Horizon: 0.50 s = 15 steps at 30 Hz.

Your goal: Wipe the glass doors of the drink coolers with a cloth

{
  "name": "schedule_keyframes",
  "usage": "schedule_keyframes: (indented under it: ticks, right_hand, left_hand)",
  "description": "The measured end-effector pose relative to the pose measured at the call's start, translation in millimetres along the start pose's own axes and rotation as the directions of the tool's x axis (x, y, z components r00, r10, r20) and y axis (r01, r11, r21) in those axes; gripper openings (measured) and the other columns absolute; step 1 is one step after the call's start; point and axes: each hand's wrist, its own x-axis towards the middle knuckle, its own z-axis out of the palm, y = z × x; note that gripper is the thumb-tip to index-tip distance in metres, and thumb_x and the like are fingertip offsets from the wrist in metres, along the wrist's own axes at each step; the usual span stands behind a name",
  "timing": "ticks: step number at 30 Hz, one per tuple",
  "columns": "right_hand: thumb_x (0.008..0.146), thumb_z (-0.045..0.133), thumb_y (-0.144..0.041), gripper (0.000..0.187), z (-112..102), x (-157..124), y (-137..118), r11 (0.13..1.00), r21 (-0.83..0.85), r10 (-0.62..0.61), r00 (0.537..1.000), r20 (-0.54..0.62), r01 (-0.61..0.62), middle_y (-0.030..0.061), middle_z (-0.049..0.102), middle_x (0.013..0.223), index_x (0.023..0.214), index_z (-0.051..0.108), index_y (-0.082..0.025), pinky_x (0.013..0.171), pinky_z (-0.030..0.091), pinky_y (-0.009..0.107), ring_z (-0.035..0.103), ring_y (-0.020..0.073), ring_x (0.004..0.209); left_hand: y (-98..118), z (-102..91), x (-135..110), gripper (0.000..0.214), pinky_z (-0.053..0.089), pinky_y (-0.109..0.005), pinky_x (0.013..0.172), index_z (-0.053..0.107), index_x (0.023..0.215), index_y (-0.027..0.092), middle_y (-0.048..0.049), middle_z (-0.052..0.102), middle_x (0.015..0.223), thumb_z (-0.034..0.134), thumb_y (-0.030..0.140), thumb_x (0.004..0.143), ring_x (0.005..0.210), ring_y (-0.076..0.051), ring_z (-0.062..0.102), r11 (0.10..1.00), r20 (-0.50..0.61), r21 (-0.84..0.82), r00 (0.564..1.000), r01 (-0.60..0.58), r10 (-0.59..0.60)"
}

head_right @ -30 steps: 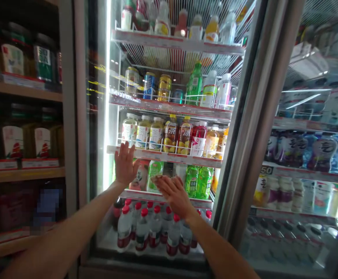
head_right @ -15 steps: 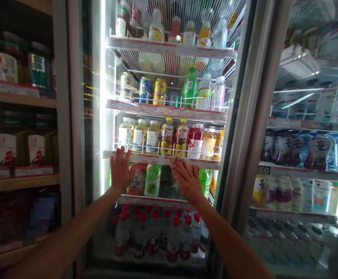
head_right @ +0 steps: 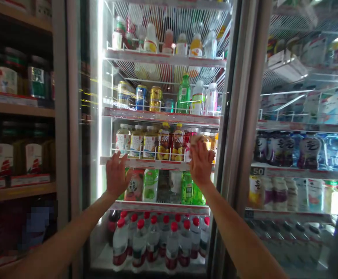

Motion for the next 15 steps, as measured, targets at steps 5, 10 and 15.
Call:
schedule_keyframes:
  ticks: [5,10,15]
  right_hand:
    - [0.087,0.035,-0.022,0.051,9,29,18,0.958,-0.018,0.281,0.948,-0.151,-0.287,0.0141,0.027,0.147,0.138,0.035,-0.02,0.101,0.026,0.057,0.027,0.0327,0.134]
    - [0.085,0.04,-0.018,0.056,4,-9,-38,0.983,0.121,-0.154,0.982,0.106,0.141,0.0078,0.029,0.147,0.14,0.03,-0.024,0.107,0.024,0.048,0.022,0.0262,0.137]
    - [0.084,0.043,-0.018,0.056,-1,-16,-11,0.985,0.089,-0.155,0.985,0.081,0.147,0.0082,0.032,0.146,0.138,0.033,-0.025,0.106,0.024,0.048,0.028,0.0256,0.135]
  left_hand:
    - [9,7.5,33,0.054,0.011,-0.046,0.112,0.033,0.138,0.018,-0.0125,0.026,0.147,0.04,0.035,0.087,0.139,-0.024,0.016,0.998,-0.004,-0.06,1.0,-0.022,0.022]
    - [20,20.1,44,0.053,0.008,-0.048,0.112,0.036,0.137,0.02,-0.0109,0.024,0.148,0.042,0.036,0.086,0.139,-0.025,0.012,0.998,0.001,-0.065,1.0,0.012,-0.012]
    - [18,20.1,40,0.053,0.009,-0.048,0.112,0.035,0.137,0.019,-0.0116,0.025,0.148,0.041,0.036,0.087,0.139,-0.025,0.013,0.999,-0.006,-0.041,1.0,-0.014,0.013]
